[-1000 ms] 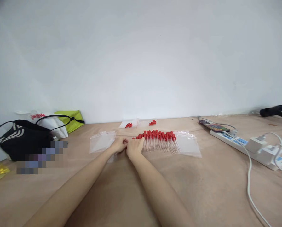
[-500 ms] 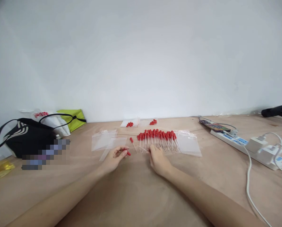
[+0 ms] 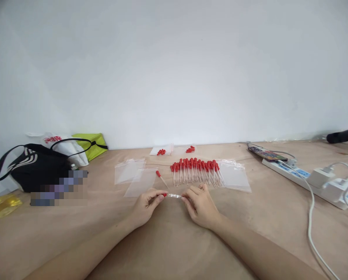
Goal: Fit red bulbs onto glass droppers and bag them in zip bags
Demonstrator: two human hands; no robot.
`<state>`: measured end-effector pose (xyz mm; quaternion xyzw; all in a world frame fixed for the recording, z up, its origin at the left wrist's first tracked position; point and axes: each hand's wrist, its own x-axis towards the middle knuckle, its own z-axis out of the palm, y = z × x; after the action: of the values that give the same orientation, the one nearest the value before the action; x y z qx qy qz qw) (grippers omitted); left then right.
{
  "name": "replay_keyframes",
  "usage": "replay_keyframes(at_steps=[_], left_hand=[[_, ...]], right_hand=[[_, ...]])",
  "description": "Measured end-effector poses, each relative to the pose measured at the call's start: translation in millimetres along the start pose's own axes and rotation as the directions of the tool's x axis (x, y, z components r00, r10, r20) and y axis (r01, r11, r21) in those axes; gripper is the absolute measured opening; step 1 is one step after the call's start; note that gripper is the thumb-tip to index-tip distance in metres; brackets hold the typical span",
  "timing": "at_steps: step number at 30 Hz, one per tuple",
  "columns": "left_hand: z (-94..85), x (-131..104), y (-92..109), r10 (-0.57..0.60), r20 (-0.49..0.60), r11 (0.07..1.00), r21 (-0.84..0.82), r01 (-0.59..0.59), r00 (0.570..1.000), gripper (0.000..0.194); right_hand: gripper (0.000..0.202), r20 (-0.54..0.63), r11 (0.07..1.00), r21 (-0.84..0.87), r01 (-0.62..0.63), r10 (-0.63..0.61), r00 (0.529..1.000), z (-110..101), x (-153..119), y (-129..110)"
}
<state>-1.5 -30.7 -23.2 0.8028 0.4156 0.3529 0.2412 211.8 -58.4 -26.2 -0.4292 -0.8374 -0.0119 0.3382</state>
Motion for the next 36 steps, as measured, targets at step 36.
replay_keyframes(at_steps=[36], left_hand=[[-1.9, -6.0, 10.5, 0.294, 0.164, 0.937, 0.148, -0.318, 0.942, 0.022]], right_hand=[[0.021, 0.102, 0.996, 0.021, 0.091, -0.092, 0.990, 2.9, 3.0, -3.4]])
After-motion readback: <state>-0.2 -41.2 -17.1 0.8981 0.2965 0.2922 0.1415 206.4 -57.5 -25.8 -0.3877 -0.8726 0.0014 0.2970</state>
